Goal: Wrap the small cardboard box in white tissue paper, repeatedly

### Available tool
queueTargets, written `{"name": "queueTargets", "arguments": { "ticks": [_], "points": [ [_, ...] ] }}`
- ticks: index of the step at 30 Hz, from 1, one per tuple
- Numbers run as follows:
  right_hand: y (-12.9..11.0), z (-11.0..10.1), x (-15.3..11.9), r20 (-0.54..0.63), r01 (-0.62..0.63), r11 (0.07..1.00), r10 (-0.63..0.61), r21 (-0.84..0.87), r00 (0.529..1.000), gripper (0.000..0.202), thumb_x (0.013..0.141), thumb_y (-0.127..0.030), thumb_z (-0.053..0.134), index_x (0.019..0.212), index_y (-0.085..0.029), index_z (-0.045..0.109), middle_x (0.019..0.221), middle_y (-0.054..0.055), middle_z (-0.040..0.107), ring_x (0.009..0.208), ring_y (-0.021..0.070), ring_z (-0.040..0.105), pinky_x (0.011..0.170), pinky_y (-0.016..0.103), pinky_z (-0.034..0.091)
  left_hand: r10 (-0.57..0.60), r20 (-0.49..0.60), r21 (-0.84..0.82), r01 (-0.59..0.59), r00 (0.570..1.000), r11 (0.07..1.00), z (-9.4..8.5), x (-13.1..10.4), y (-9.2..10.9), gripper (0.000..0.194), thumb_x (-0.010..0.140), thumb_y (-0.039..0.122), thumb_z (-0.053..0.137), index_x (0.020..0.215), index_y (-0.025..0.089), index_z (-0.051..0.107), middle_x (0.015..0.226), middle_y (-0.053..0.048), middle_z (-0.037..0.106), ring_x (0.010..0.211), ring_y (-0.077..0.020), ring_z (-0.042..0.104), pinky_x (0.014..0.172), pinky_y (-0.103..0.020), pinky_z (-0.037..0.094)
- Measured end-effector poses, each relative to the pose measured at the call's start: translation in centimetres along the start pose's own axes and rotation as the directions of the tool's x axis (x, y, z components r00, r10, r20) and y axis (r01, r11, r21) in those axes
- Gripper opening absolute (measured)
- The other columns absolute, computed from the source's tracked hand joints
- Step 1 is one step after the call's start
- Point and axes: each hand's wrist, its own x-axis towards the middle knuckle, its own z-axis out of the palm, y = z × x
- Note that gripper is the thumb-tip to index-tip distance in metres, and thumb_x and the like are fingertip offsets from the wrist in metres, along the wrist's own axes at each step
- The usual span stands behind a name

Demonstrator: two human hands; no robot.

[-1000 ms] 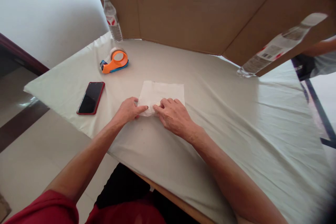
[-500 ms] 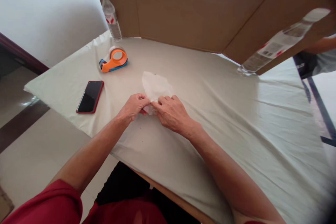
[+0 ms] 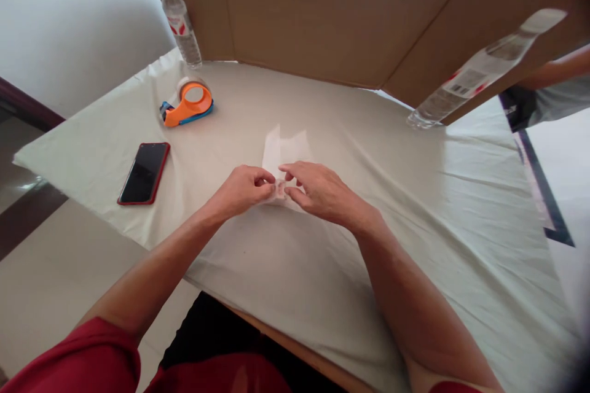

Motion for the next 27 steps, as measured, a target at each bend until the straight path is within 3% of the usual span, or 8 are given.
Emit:
{"name": "queueTargets", "arguments": {
  "ticks": [3, 6, 10, 14, 17, 20, 23, 27],
  "points": [
    [1.2, -0.4, -0.3, -0.111, -0.047, 0.999, 0.044, -0.021, 0.993, 0.032, 0.092, -0.019, 0.053, 0.121, -0.016, 0.066, 0.114, 0.012, 0.073, 0.092, 0.0233, 0.066, 0.087, 0.038, 0.047, 0.199, -0.056, 0.304, -0.173, 0.978, 0.937, 0.6, 0.4, -0.8, 0.018, 0.08, 0.029, 0.062, 0.084, 0.018, 0.075, 0.061, 0.002, 0.058, 0.057, -0.0115, 0.048, 0.056, -0.025, 0.038],
    [2.3, -0.9, -0.6, -0.231, -0.16, 0.987, 0.156, -0.001, 0.96, 0.027, 0.09, -0.025, 0.058, 0.114, -0.017, 0.068, 0.111, 0.012, 0.071, 0.09, 0.0232, 0.065, 0.083, 0.037, 0.049, 0.441, -0.116, 0.49, -0.335, 0.89, 0.805, 1.2, 0.6, -1.9, 0.017, 0.083, 0.026, 0.061, 0.086, 0.018, 0.076, 0.079, -0.004, 0.065, 0.07, -0.0141, 0.056, 0.065, -0.027, 0.043],
    [3.5, -1.3, -1.2, -0.287, -0.308, 0.951, 0.304, 0.032, 0.909, 0.037, 0.088, -0.038, 0.064, 0.118, -0.017, 0.065, 0.111, 0.012, 0.069, 0.084, 0.0225, 0.065, 0.08, 0.039, 0.05, 0.652, -0.165, 0.578, -0.463, 0.74, 0.672, 2.2, 0.7, -3.5, 0.018, 0.089, 0.024, 0.057, 0.09, 0.018, 0.074, 0.093, -0.009, 0.065, 0.084, -0.0178, 0.06, 0.076, -0.029, 0.049],
    [4.2, -0.9, -2.7, -0.203, -0.472, 0.88, 0.473, 0.058, 0.857, 0.064, 0.085, -0.055, 0.067, 0.133, -0.015, 0.057, 0.112, 0.015, 0.07, 0.082, 0.0246, 0.067, 0.077, 0.04, 0.052, 0.722, -0.213, 0.602, -0.494, 0.658, 0.627, 3.1, 1.0, -4.6, 0.02, 0.092, 0.02, 0.053, 0.09, 0.018, 0.073, 0.091, -0.009, 0.064, 0.086, -0.0184, 0.06, 0.079, -0.03, 0.052],
    [4.0, 0.2, -3.6, -0.11, -0.546, 0.821, 0.566, 0.168, 0.817, 0.074, 0.084, -0.061, 0.065, 0.14, -0.015, 0.053, 0.103, 0.013, 0.074, 0.081, 0.0256, 0.069, 0.074, 0.038, 0.053, 0.725, -0.234, 0.586, -0.501, 0.648, 0.637, 3.3, 1.3, -4.9, 0.022, 0.093, 0.021, 0.052, 0.089, 0.018, 0.073, 0.09, -0.009, 0.064, 0.086, -0.0188, 0.06, 0.08, -0.031, 0.052],
    [3.4, 2.0, -3.6, -0.09, -0.563, 0.767, 0.612, 0.307, 0.785, 0.077, 0.083, -0.061, 0.067, 0.142, -0.015, 0.051, 0.095, 0.011, 0.074, 0.081, 0.0273, 0.07, 0.071, 0.039, 0.055, 0.705, -0.226, 0.519, -0.529, 0.673, 0.672, 3.0, 1.5, -4.9, 0.027, 0.096, 0.025, 0.049, 0.089, 0.018, 0.074, 0.09, -0.009, 0.063, 0.086, -0.0187, 0.061, 0.081, -0.031, 0.053],
    [2.6, 3.7, -2.9, -0.118, -0.546, 0.716, 0.646, 0.435, 0.754, 0.084, 0.079, -0.058, 0.071, 0.146, -0.013, 0.046, 0.097, 0.012, 0.074, 0.084, 0.03, 0.071, 0.069, 0.04, 0.057, 0.687, -0.199, 0.447, -0.559, 0.699, 0.698, 2.5, 1.5, -4.9, 0.029, 0.097, 0.027, 0.047, 0.092, 0.017, 0.075, 0.091, -0.009, 0.063, 0.087, -0.0184, 0.061, 0.08, -0.03, 0.053],
    [1.8, 4.9, -2.1, -0.098, -0.471, 0.602, 0.676, 0.645, 0.731, 0.092, 0.079, -0.052, 0.072, 0.153, -0.014, 0.033, 0.098, 0.012, 0.074, 0.072, 0.026, 0.069, 0.055, 0.037, 0.056, 0.711, -0.185, 0.446, -0.587, 0.678, 0.676, 2.3, 1.4, -5.0, 0.026, 0.094, 0.025, 0.051, 0.093, 0.017, 0.075, 0.093, -0.009, 0.062, 0.087, -0.0185, 0.06, 0.082, -0.031, 0.052]
  ]
}}
